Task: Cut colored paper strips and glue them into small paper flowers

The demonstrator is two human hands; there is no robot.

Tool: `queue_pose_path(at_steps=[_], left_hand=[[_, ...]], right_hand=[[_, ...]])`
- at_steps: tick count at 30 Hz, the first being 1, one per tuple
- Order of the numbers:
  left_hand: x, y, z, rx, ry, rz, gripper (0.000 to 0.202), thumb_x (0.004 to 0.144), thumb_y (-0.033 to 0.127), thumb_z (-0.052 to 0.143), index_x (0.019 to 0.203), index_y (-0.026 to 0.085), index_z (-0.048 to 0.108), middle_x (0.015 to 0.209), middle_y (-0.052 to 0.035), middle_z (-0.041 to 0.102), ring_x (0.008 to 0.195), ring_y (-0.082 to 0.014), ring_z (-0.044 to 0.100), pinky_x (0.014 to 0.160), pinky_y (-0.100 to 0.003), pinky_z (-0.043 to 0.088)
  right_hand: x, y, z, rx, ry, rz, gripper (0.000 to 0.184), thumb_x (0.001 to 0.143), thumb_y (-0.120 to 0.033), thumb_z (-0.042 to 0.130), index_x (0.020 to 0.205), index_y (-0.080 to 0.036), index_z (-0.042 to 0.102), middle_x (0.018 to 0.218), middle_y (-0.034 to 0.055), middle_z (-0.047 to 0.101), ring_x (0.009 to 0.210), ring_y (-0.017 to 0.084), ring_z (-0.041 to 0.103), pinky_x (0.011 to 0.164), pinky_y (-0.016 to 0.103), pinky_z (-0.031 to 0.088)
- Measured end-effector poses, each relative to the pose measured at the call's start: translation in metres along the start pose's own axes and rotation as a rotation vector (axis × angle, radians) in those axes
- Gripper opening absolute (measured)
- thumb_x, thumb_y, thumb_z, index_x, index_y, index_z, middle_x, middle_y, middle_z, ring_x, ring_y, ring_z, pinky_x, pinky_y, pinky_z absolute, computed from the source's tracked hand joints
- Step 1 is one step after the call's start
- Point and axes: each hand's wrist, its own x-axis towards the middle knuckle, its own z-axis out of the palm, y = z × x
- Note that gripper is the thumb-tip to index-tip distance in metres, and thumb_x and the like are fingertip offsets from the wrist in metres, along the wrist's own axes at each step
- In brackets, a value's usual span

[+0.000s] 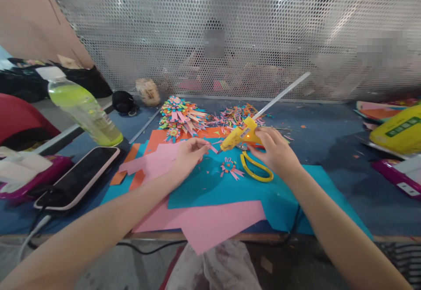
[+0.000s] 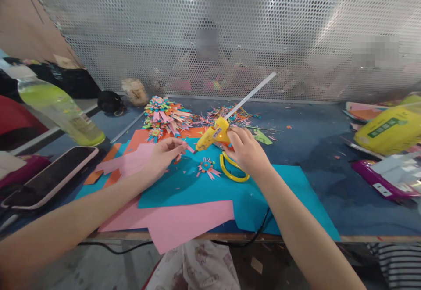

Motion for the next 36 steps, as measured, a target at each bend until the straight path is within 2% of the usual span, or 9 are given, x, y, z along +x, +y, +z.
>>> queue_pose_path(at_steps=[11,19,28,36], left_hand=[[-0.0044,0.0078,0.0006,0.014,-0.007,-0.020,0.028,0.064,0.041,0.065,0.076,0.017,0.059,0.052,0.0033,0.053,0.039,-0.0065,0.043,0.037,-0.018,0.031],[-0.0015,0.0006,0.0008,-0.028,-0.012,0.004,0.028,0.064,0.042,0.065,0.075,0.017,0.058,0.052,0.0038,0.053,0.038,-0.0065,0.043,0.035,-0.018,0.030],[-0.0041,0.0043,0.0004,-0.003,-0.029,0.002,0.032,0.065,0.046,0.064,0.074,0.016,0.060,0.061,-0.0009,0.060,0.041,-0.0072,0.046,0.037,-0.019,0.030],[-0.0077,0.0084,0.0034,-0.154,-0.045,-0.060,0.029,0.062,0.041,0.068,0.074,0.016,0.062,0.062,0.0004,0.060,0.045,-0.0069,0.048,0.041,-0.019,0.033]], right_hand=[[-0.0005,0.0010,-0.0001,-0.025,0.007,-0.008,0.025,0.081,-0.029,0.052,0.103,-0.019,0.044,0.099,0.0111,0.056,0.094,0.025,0.053,0.079,0.041,0.049],[-0.0002,0.0008,-0.0004,-0.013,-0.007,-0.009,0.025,0.081,-0.028,0.052,0.104,-0.019,0.044,0.101,0.0110,0.056,0.095,0.024,0.053,0.080,0.041,0.049],[0.0008,0.0011,-0.0013,-0.050,-0.015,-0.004,0.020,0.082,-0.028,0.050,0.098,-0.018,0.045,0.096,0.0121,0.055,0.092,0.024,0.053,0.080,0.038,0.050],[-0.0009,0.0031,-0.0009,0.014,-0.083,0.058,0.019,0.082,-0.027,0.049,0.100,-0.021,0.045,0.101,0.0107,0.055,0.097,0.025,0.052,0.082,0.043,0.047]])
